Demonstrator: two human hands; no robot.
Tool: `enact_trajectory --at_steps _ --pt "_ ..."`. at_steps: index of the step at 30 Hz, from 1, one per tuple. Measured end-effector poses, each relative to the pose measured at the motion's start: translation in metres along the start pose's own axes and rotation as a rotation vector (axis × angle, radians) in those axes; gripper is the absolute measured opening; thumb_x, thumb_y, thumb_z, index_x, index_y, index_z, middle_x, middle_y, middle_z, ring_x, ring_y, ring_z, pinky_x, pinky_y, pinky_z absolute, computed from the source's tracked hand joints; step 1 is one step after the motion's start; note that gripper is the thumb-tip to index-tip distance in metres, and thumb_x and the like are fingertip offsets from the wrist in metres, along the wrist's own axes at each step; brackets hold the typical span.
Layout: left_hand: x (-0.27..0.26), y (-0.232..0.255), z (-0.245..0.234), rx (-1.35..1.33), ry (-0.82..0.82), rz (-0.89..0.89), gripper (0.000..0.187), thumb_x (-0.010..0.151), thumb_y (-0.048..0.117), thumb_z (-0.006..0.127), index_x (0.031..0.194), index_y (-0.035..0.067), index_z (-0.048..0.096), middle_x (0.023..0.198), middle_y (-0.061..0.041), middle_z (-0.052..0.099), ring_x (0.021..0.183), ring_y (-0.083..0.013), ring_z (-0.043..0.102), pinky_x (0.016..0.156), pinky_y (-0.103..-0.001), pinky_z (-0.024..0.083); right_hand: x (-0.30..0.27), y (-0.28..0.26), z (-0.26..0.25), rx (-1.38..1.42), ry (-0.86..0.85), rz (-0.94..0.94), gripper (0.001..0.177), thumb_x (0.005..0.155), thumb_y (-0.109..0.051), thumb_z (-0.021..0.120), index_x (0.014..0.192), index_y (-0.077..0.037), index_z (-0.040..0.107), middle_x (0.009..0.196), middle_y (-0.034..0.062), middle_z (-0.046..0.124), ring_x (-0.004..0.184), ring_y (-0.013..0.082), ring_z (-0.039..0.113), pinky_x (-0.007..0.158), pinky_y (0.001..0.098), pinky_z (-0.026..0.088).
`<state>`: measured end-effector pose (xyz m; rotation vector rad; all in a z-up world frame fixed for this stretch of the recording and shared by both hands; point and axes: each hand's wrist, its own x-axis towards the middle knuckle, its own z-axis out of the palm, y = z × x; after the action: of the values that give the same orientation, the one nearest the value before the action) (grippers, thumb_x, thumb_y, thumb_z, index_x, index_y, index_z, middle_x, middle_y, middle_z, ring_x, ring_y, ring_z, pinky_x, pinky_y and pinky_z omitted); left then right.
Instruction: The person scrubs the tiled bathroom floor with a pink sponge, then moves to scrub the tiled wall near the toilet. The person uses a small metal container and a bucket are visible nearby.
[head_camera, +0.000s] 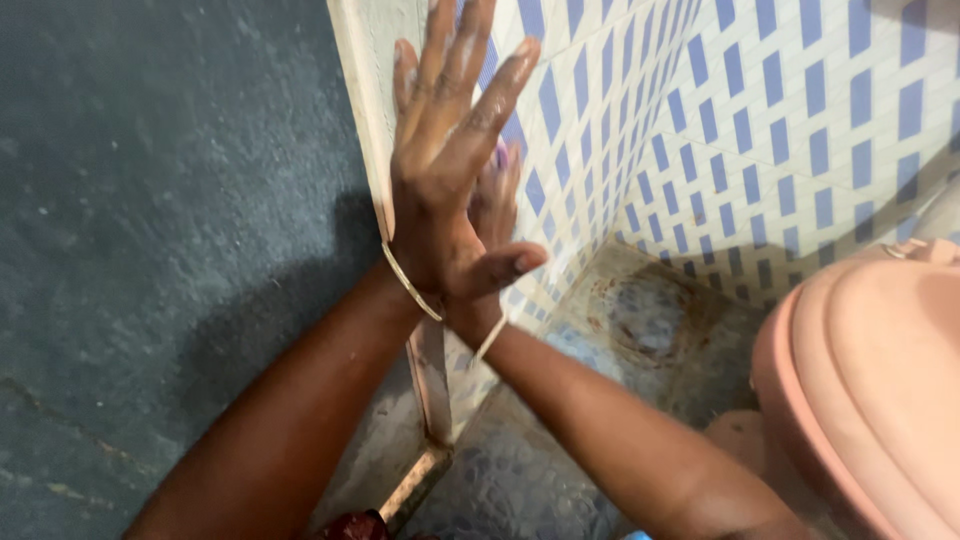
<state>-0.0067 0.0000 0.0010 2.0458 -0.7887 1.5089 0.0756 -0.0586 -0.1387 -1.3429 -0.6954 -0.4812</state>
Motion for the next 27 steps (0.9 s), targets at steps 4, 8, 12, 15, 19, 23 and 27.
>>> enact_trajectory --at_steps 4,8,12,15,19,23,27 --pt "0.002 0.002 -0.005 -0.036 -0.011 0.003 0.101 0.088 0.09 0.036 0.161 0.02 0.043 0.173 -0.011 0.025 0.16 -0.0334 0.014 0.129 -0.064 0.003 0.021 0.0 -0.004 0.101 -0.021 0.015 0.049 0.105 -0.024 0.048 0.147 0.0 0.039 0.138 0.013 0.051 0.126 0.0224 0.052 0.103 0.0367 0.045" --pt "0.003 0.002 -0.006 -0.022 -0.004 0.011 0.1 0.089 0.088 0.036 0.16 0.02 0.044 0.17 -0.01 0.024 0.16 -0.0318 0.014 0.13 -0.063 0.003 0.029 0.004 -0.001 0.173 0.068 0.046 0.049 0.104 -0.023 0.048 0.146 0.001 0.039 0.138 0.0134 0.052 0.126 0.0228 0.053 0.102 0.0369 0.045" --pt "0.005 0.001 -0.002 0.02 0.004 0.029 0.099 0.089 0.088 0.037 0.16 0.019 0.047 0.172 -0.011 0.029 0.159 -0.034 0.015 0.128 -0.064 0.004 0.016 -0.004 -0.004 0.172 0.209 0.127 0.049 0.104 -0.023 0.049 0.146 0.001 0.039 0.137 0.0137 0.052 0.125 0.0231 0.053 0.101 0.0371 0.046" --pt "0.006 0.003 -0.003 0.053 0.005 0.031 0.101 0.089 0.087 0.037 0.162 0.019 0.048 0.171 -0.013 0.032 0.159 -0.0359 0.017 0.127 -0.066 0.005 -0.005 -0.025 0.01 0.181 0.319 0.241 0.049 0.104 -0.022 0.049 0.146 0.001 0.039 0.136 0.014 0.052 0.124 0.0234 0.054 0.1 0.0372 0.046" --pt "0.007 0.008 -0.005 0.052 -0.003 0.037 0.101 0.089 0.087 0.036 0.161 0.018 0.049 0.169 -0.015 0.033 0.158 -0.0363 0.02 0.127 -0.066 0.006 -0.038 -0.054 0.036 0.504 0.347 0.381 0.049 0.103 -0.022 0.049 0.145 0.002 0.04 0.136 0.0143 0.052 0.124 0.0237 0.054 0.1 0.0374 0.046" --pt "0.01 0.006 -0.007 0.033 -0.013 0.058 0.099 0.091 0.085 0.033 0.158 0.014 0.047 0.17 -0.018 0.034 0.159 -0.0396 0.022 0.126 -0.064 0.006 -0.036 -0.055 0.035 0.377 0.171 0.286 0.051 0.101 -0.024 0.052 0.143 0.003 0.042 0.134 0.0153 0.054 0.121 0.0254 0.056 0.097 0.0394 0.048" --pt "0.01 0.002 -0.004 0.064 -0.004 0.065 0.096 0.091 0.083 0.033 0.158 0.016 0.049 0.169 -0.015 0.035 0.158 -0.0375 0.023 0.127 -0.061 0.003 -0.018 -0.034 0.02 0.333 0.162 0.268 0.054 0.101 -0.031 0.047 0.145 0.0 0.041 0.136 0.0142 0.054 0.123 0.0253 0.055 0.1 0.0392 0.046"
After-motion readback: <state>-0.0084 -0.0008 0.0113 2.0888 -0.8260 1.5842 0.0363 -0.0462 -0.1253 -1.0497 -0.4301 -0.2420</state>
